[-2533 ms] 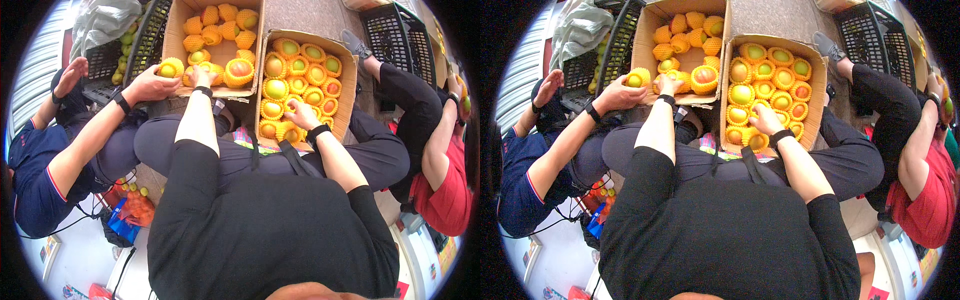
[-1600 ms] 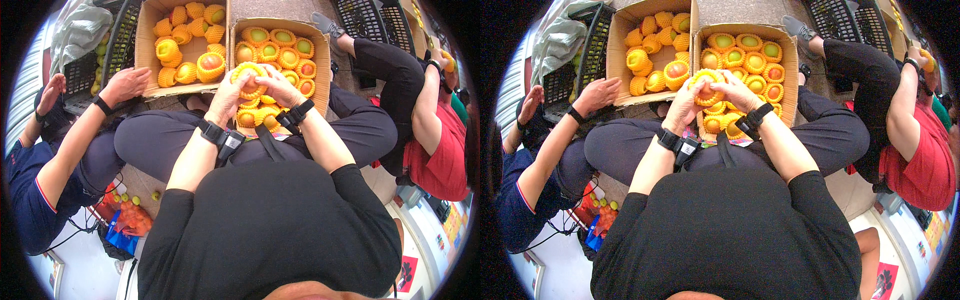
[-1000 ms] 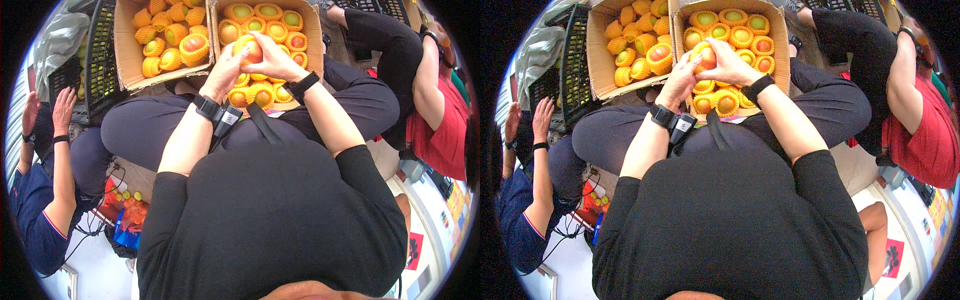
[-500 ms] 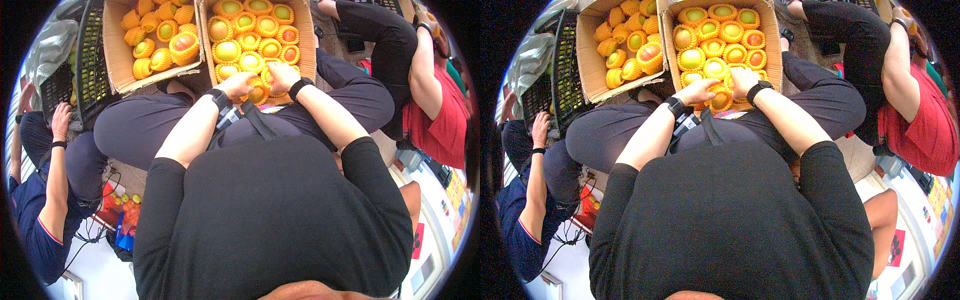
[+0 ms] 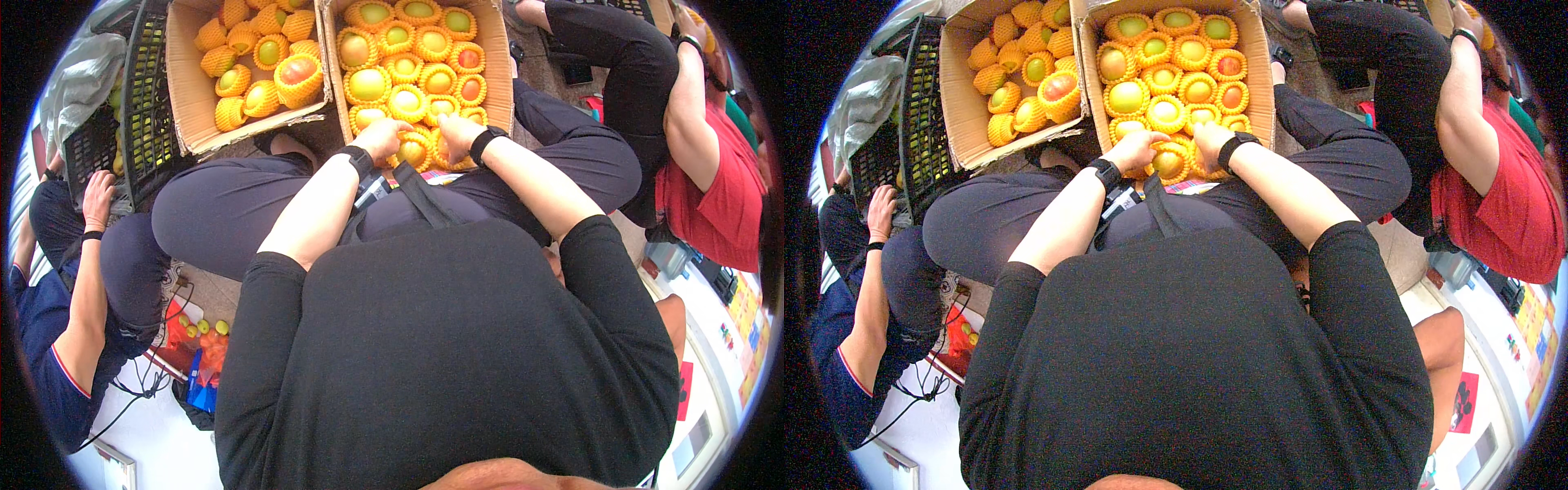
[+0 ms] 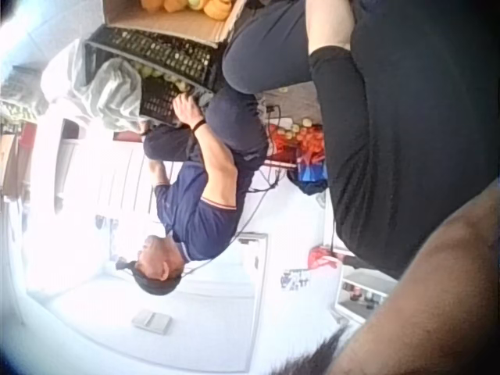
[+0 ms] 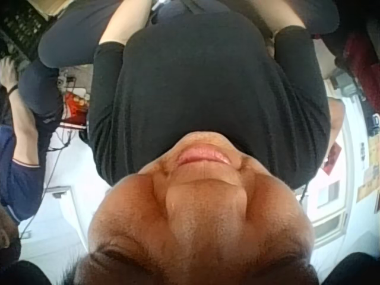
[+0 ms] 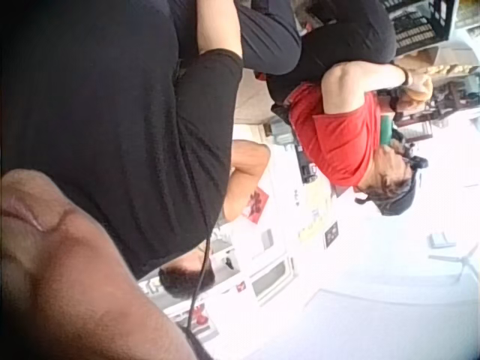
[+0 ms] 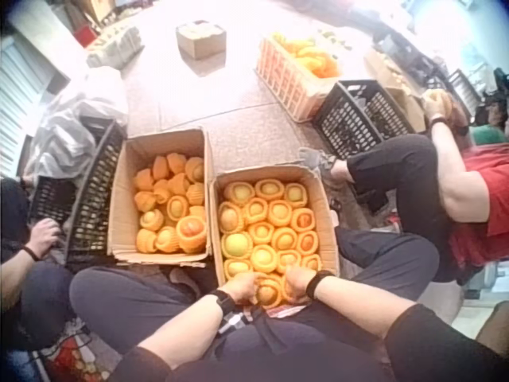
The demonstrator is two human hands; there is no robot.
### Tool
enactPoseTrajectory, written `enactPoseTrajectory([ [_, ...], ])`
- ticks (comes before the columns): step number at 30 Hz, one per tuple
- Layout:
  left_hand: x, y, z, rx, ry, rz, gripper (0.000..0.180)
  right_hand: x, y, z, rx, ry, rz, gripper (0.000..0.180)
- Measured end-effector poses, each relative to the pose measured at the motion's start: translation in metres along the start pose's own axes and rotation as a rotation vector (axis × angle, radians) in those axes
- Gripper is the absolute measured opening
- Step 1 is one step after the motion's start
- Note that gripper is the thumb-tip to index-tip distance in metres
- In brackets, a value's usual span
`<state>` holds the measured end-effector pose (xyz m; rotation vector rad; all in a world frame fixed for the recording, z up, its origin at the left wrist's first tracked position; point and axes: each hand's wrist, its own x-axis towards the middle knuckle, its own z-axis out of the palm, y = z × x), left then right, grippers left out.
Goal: The recorder and other workers sort fruit and pack them into protective mesh sleeves and then into boxes.
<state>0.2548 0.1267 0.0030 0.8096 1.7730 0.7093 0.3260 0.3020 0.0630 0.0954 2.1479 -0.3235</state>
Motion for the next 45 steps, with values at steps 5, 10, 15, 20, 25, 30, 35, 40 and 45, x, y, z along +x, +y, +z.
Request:
enactPoseTrajectory([
  [5, 0.0, 0.0, -0.004, 0.027, 0.015, 0.035, 0.041, 0.007, 0.007, 0.002, 0.017, 0.021, -0.16, 0.06],
  [10, 0.001, -0.005, -0.002, 0.1, 0.015, 0.107, 0.042, 0.016, 0.001, 0.008, 0.0, 0.02, -0.178, 0.057],
  [15, -0.002, 0.005, -0.003, 0.122, -0.019, 0.193, 0.046, 0.004, -0.002, 0.02, 0.006, 0.164, -0.187, 0.042],
  [20, -0.007, -0.001, -0.005, 0.11, -0.003, 0.131, 0.043, 0.007, -0.006, 0.007, -0.041, 0.038, -0.196, 0.055],
  [25, -0.01, 0.015, -0.027, 0.125, 0.205, 0.147, 0.039, 0.006, -0.012, -0.003, -0.057, 0.025, -0.06, 0.066],
  [30, -0.056, 0.064, -0.114, -0.187, 0.449, 0.268, 0.039, -0.011, -0.032, -0.05, -0.048, -0.012, -0.101, 0.051],
  [35, -0.134, 0.092, -0.211, -0.423, 0.608, 0.274, 0.036, 0.027, -0.02, -0.021, 0.523, 0.288, -0.143, 0.054],
  [40, -0.169, 0.063, -0.263, -0.243, 0.828, 0.221, 0.032, 0.006, -0.047, -0.036, 0.131, 0.373, -0.327, 0.038],
  [45, -0.152, 0.051, -0.273, -0.062, 0.991, 0.174, 0.029, 0.009, -0.078, -0.018, 0.369, 0.249, -0.45, 0.035],
])
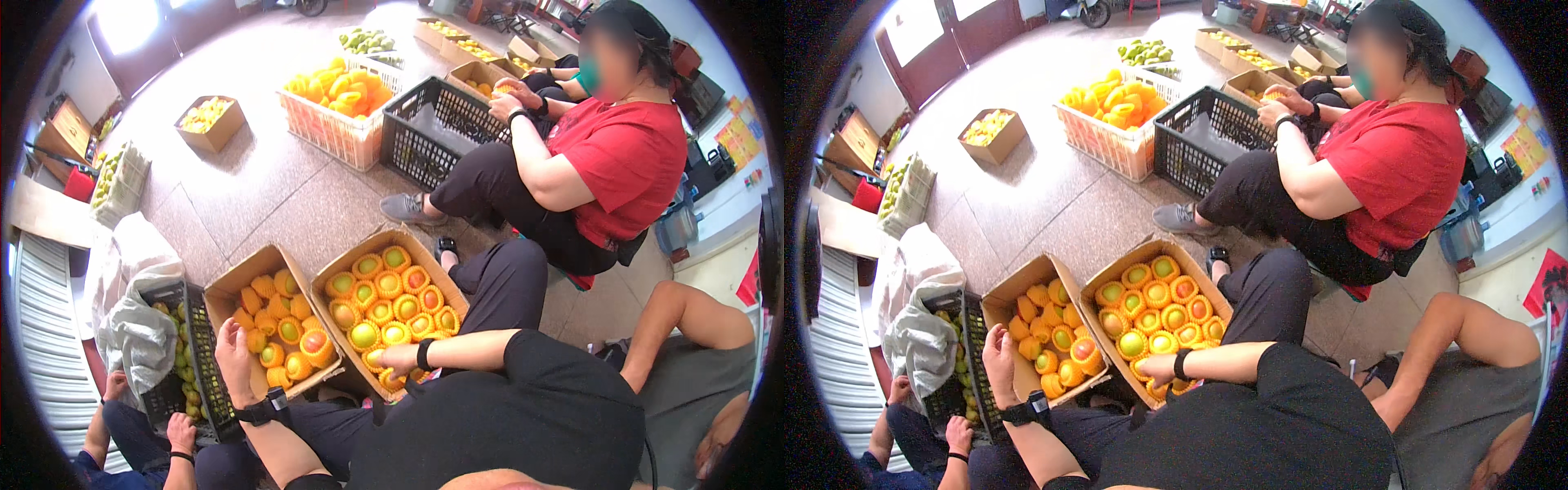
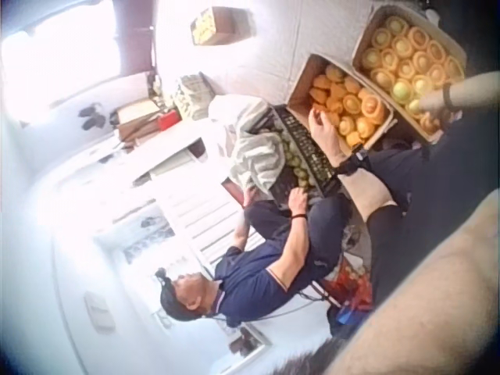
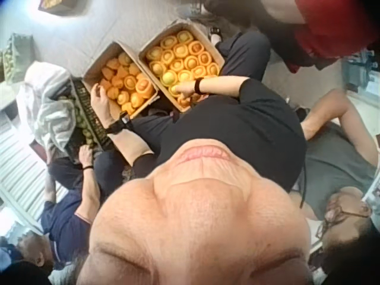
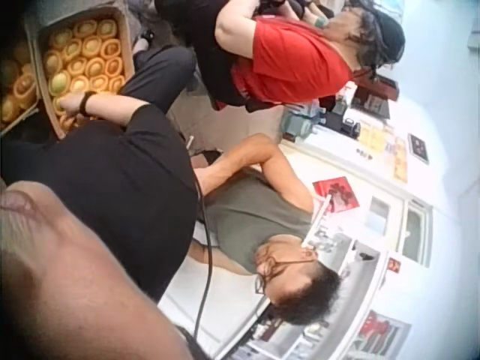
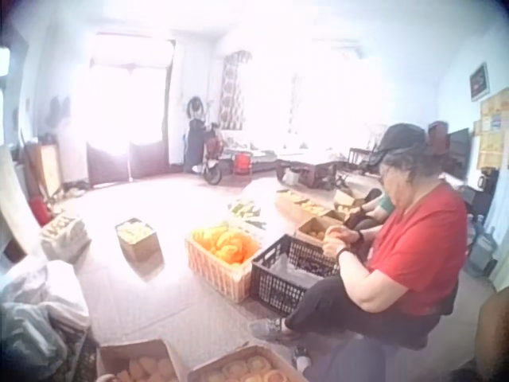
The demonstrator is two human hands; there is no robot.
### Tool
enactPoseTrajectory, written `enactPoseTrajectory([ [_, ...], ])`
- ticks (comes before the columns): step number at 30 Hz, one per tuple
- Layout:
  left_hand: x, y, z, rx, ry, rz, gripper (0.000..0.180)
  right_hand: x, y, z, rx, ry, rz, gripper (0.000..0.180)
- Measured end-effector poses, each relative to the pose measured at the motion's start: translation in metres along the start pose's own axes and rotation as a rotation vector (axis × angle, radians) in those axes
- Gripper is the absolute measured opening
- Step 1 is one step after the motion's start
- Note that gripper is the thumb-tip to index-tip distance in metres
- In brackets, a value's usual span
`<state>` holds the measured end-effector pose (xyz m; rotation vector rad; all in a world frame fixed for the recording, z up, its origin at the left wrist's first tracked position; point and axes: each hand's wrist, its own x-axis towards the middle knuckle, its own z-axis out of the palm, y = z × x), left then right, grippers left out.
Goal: The recorder and other workers sort fruit and pack them into protective mesh sleeves and then into boxes.
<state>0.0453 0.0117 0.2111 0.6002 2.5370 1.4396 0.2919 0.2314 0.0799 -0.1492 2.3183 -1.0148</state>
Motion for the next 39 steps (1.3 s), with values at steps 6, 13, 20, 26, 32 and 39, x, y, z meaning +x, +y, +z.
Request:
enactPoseTrajectory([
  [6, 0.011, 0.012, 0.017, 0.131, 0.024, 0.091, 0.027, 0.0, -0.022, -0.002, 0.01, -0.152, -0.022, 0.035],
  [13, 0.017, 0.01, 0.029, 0.118, -0.005, 0.129, 0.025, -0.006, -0.028, -0.01, -0.012, -0.185, -0.012, 0.039],
  [20, 0.011, 0.009, 0.026, 0.136, 0.021, 0.119, 0.025, -0.007, -0.026, -0.006, -0.031, -0.134, -0.045, 0.036],
  [26, 0.008, 0.011, 0.025, 0.121, 0.022, 0.1, 0.025, -0.009, -0.025, 0.003, -0.07, -0.089, -0.088, 0.031],
  [32, 0.006, 0.014, 0.022, 0.135, 0.026, 0.069, 0.025, -0.004, -0.022, 0.004, -0.071, -0.14, -0.053, 0.032],
  [39, 0.005, 0.006, 0.021, 0.134, 0.05, 0.076, 0.024, -0.004, -0.023, 0.005, -0.061, -0.129, -0.07, 0.032],
])
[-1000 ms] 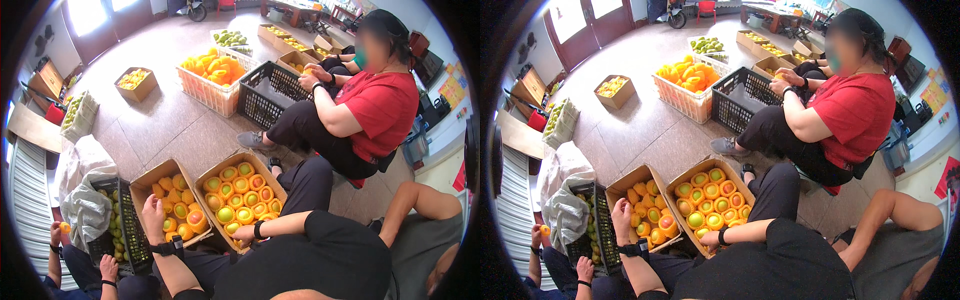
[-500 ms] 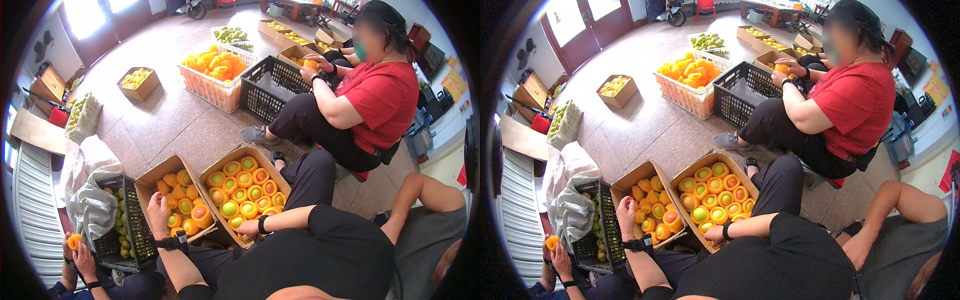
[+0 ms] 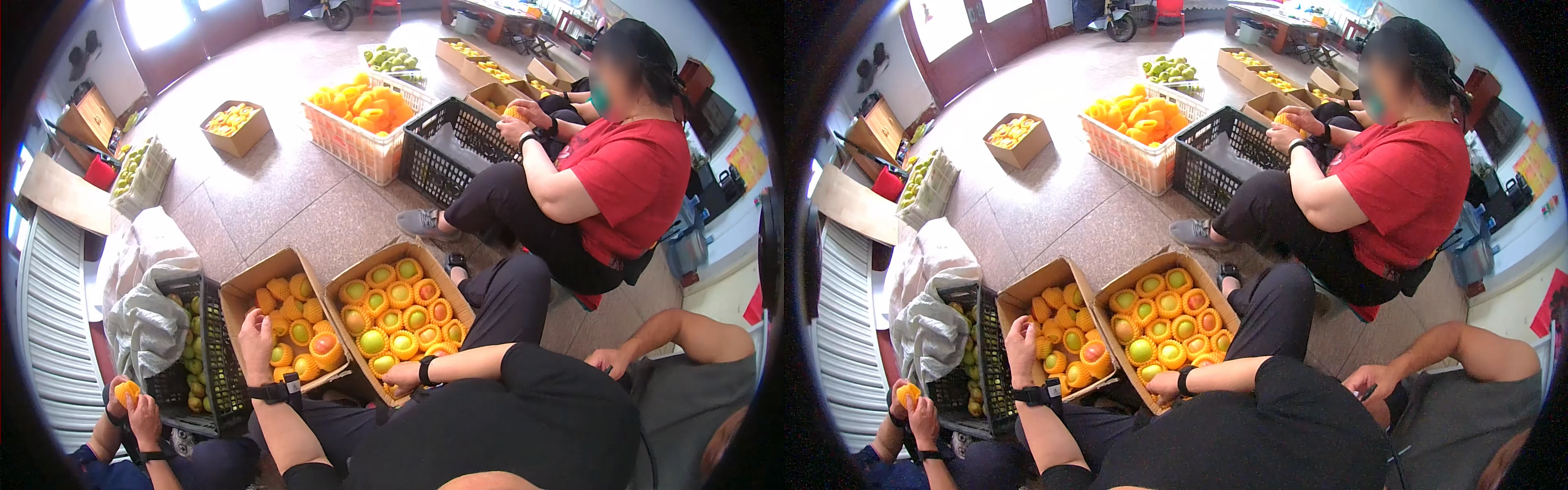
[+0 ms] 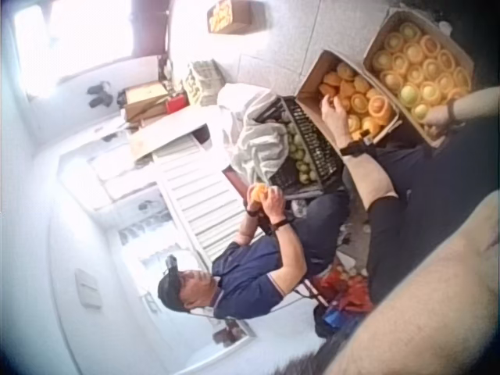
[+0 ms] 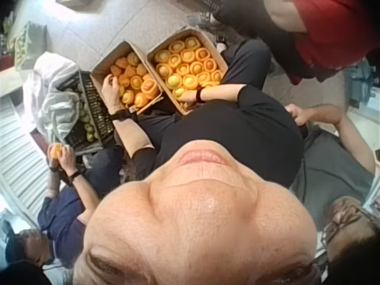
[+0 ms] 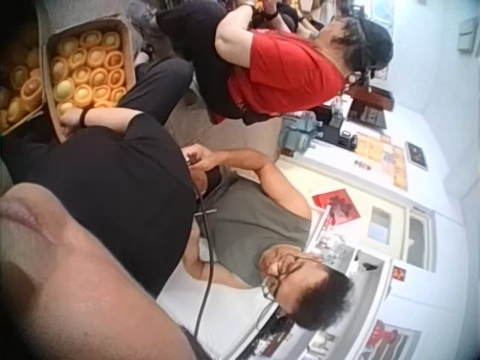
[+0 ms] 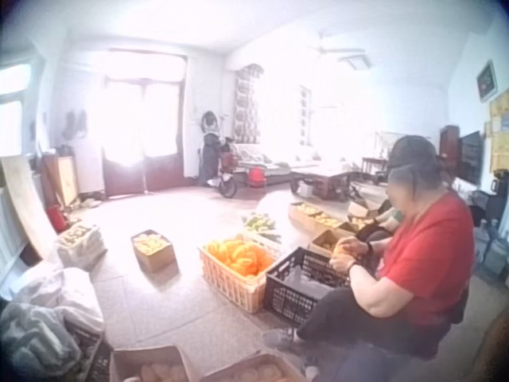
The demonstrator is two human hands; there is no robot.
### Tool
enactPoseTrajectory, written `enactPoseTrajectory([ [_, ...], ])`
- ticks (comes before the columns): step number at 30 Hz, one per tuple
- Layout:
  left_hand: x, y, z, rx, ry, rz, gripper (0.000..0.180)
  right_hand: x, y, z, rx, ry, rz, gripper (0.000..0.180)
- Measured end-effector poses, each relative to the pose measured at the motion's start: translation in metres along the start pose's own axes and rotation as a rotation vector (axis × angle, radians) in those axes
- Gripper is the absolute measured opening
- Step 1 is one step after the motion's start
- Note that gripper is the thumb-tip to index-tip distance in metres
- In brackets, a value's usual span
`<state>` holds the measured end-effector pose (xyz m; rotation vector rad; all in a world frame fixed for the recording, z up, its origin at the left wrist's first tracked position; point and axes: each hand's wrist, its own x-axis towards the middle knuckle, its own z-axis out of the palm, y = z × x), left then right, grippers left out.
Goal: The recorder and other workers sort fruit and pack them into protective mesh sleeves and then into boxes.
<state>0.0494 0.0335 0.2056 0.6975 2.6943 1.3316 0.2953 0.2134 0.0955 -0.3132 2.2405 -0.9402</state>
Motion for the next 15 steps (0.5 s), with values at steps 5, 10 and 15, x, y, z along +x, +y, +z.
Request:
enactPoseTrajectory([
  [5, 0.005, -0.01, 0.007, 0.025, -0.003, 0.0, 0.023, -0.002, 0.001, -0.003, 0.037, 0.009, 0.014, 0.031],
  [10, 0.005, -0.045, 0.005, 0.112, 0.023, -0.052, 0.024, -0.006, -0.008, -0.011, 0.062, 0.012, 0.04, 0.035],
  [15, 0.014, -0.083, 0.017, 0.133, -0.014, -0.089, 0.025, -0.012, -0.006, -0.013, 0.063, 0.064, 0.067, 0.037],
])
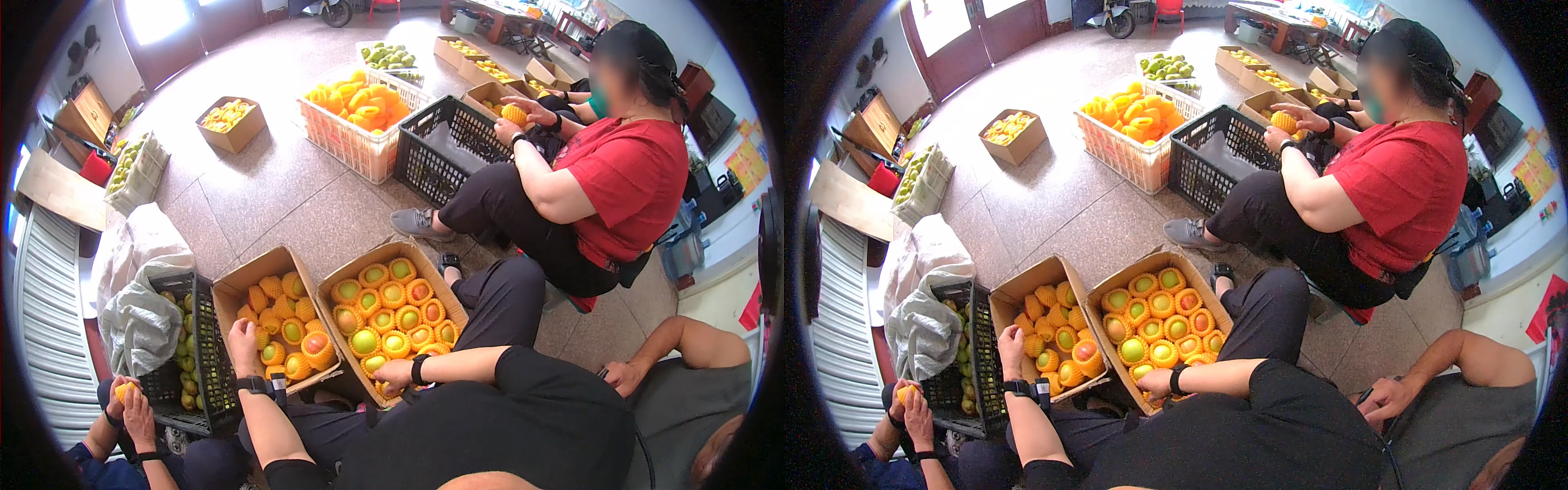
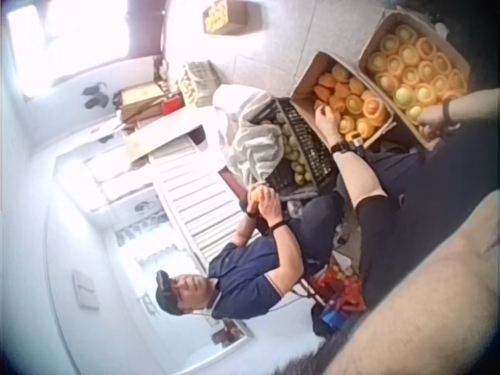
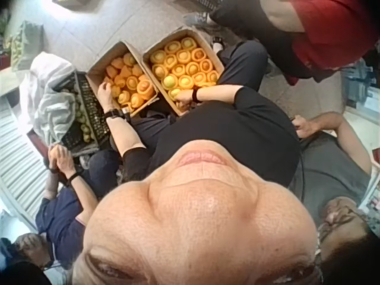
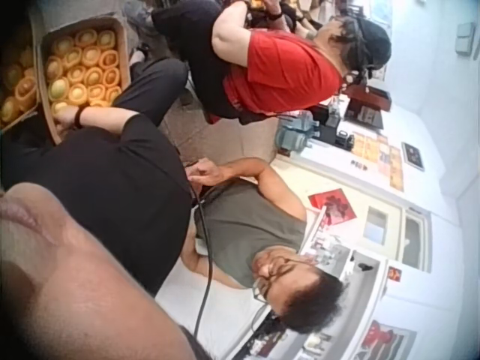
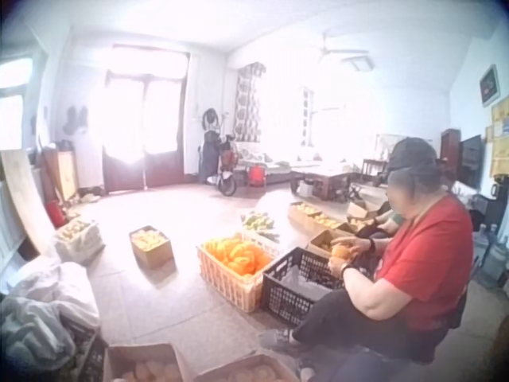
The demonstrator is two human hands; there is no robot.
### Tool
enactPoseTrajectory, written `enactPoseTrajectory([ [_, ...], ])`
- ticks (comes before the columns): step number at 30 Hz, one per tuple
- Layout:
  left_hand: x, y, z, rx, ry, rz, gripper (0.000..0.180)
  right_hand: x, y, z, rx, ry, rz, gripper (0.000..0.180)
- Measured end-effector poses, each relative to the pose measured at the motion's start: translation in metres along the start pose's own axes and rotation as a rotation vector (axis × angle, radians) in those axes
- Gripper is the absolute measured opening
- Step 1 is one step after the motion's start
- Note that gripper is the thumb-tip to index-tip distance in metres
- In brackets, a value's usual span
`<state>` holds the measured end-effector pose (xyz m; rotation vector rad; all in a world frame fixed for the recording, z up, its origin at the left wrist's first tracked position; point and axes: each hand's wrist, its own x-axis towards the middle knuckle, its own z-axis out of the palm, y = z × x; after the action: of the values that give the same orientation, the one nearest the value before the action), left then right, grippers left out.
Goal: The recorder and other workers sort fruit and pack them into protective mesh sleeves and then into boxes.
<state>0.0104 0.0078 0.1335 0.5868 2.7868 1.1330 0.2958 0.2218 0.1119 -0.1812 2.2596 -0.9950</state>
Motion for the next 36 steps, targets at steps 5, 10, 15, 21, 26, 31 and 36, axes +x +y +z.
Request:
enactPoseTrajectory([
  [5, -0.01, -0.064, 0.014, -0.31, 0.004, -0.372, 0.025, 0.013, 0.01, 0.017, -0.013, 0.056, -0.019, 0.031],
  [10, -0.038, -0.107, 0.043, -0.123, -0.038, -0.362, 0.037, 0.014, 0.015, -0.001, 0.03, -0.049, 0.118, 0.04],
  [15, -0.044, -0.126, 0.061, 0.21, -0.038, -0.564, 0.023, 0.013, 0.037, 0.004, -0.031, 0.126, -0.027, 0.031],
  [21, -0.057, -0.121, 0.05, 0.206, -0.063, -0.665, 0.026, 0.014, 0.026, -0.004, 0.05, 0.087, 0.034, 0.032],
  [26, -0.06, -0.118, 0.054, 0.285, -0.169, -0.705, 0.03, 0.013, 0.027, -0.01, 0.089, 0.06, 0.096, 0.031],
  [31, -0.053, -0.123, 0.062, 0.304, -0.277, -0.712, 0.034, 0.013, 0.037, -0.011, 0.09, 0.122, 0.044, 0.026],
  [36, -0.047, -0.091, 0.115, -0.065, -0.381, -0.343, 0.05, 0.017, 0.033, -0.012, 0.097, 0.126, 0.04, 0.026],
])
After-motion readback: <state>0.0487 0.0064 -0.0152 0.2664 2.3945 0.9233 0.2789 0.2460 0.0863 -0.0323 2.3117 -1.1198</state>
